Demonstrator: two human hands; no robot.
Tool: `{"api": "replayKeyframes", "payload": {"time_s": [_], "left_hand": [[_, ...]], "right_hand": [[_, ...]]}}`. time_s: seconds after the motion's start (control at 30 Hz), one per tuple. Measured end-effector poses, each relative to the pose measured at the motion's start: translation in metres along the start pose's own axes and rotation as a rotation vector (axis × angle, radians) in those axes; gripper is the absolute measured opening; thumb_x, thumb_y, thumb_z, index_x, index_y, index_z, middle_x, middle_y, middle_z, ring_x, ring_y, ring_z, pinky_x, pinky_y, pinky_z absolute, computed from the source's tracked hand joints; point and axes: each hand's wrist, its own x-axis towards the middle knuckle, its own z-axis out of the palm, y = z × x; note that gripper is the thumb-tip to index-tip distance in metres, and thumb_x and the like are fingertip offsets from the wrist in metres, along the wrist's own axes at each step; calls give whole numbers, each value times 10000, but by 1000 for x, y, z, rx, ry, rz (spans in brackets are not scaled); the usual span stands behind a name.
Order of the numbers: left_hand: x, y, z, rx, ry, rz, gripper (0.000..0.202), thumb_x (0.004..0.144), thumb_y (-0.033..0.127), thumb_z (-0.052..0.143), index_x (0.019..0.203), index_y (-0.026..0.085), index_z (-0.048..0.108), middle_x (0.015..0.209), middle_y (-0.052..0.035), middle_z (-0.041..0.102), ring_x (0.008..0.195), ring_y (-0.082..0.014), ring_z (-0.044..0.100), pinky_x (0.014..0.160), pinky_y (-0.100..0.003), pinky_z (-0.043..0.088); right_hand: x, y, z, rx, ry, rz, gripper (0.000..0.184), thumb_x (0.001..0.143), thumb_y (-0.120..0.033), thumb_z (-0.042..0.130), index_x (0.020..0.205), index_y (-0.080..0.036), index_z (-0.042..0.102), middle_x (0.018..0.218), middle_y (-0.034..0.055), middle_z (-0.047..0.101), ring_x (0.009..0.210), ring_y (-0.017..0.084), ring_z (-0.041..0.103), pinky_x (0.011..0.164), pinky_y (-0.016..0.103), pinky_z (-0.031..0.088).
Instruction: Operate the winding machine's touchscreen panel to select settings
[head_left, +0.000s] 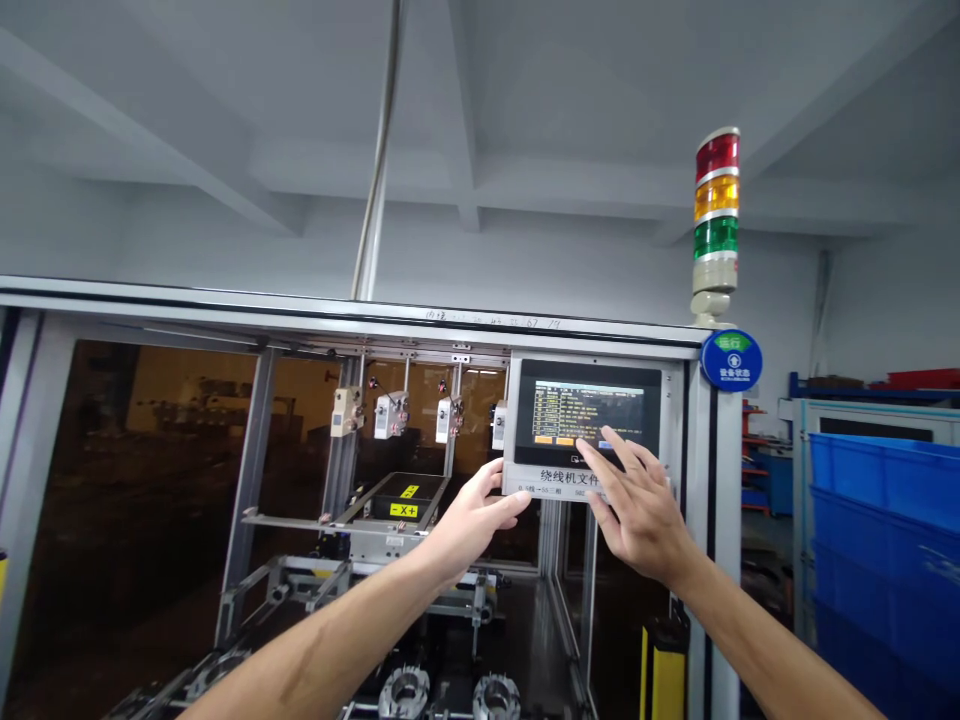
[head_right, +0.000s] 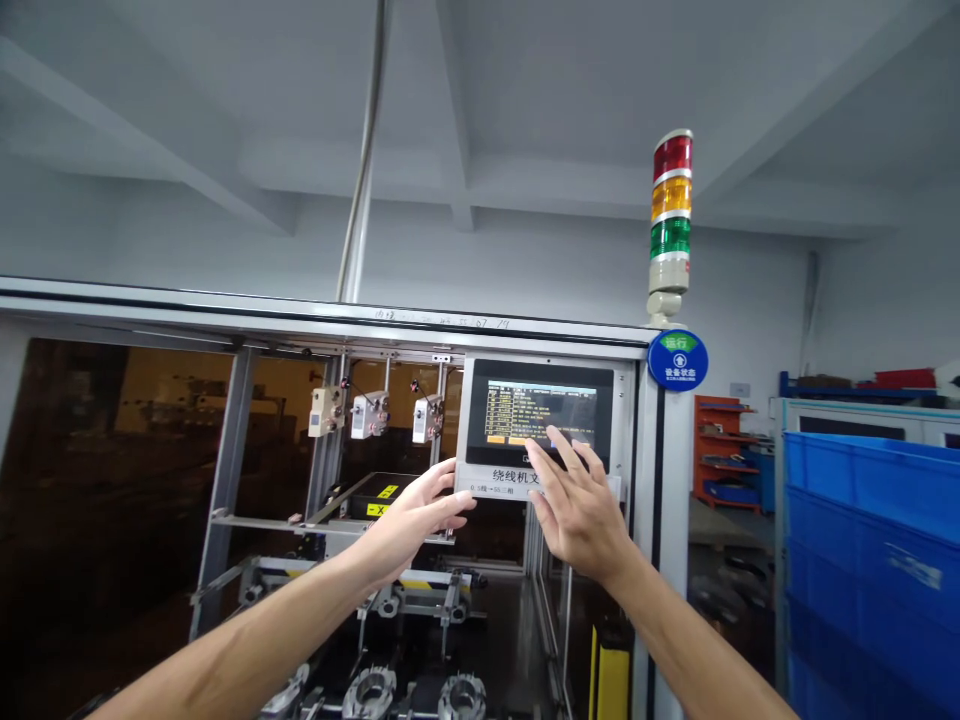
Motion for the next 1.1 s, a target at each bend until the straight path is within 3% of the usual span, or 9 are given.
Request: {"api": "replayKeyframes", "payload": {"time_s": [0.23,0.4,0.53,0.63,0.8,1.1], "left_hand": [[-3,1,1,15,-13,26,613,845,309,671,1395,226,413,1321,-58,502,1000,-142,595,828,-251,460],[-2,1,1,13,-8,33,637,824,305,683,1395,227,411,1320,-54,510,968,-144,608,801,-247,459],[-4,2,-1,29,-22,11,601,841,304,662,1390,244,424,1340,-48,497,985,-153,618,812,-252,461],[-5,3,0,41,-29,11,581,843,292,656,1380,242,437,1341,-50,495,990,-155,621,816,-251,462],[-3,2,2,35,-16,25,593,839,294,658,1382,225,431,1317,-63,500,969,-155,621,806,-252,466],[-7,6,3,36,-9,12,583,849,246,645,1386,220,419,1309,-56,504,944,-136,622,790,-239,466]], "right_hand": [[2,0,12,8,-35,6,485,932,-117,496,1397,-35,386,1399,70,475,1370,293,347,1060,498,350],[6,-1,5,21,-12,-14,476,933,-156,510,1374,-9,408,1367,109,501,1354,295,372,1065,497,364],[0,16,-10,-32,177,14,486,885,-142,560,1336,1,448,1295,180,542,1290,322,449,1019,498,415],[-14,38,-16,-174,265,88,562,842,-126,580,1379,-34,440,1260,181,565,1251,340,487,959,480,443],[-34,61,-9,-251,207,155,598,845,-133,580,1418,-81,421,1292,153,551,1241,332,501,949,454,452],[-34,59,-10,-236,231,148,561,829,-103,585,1373,-46,464,1268,175,562,1228,324,514,960,431,467]]}}
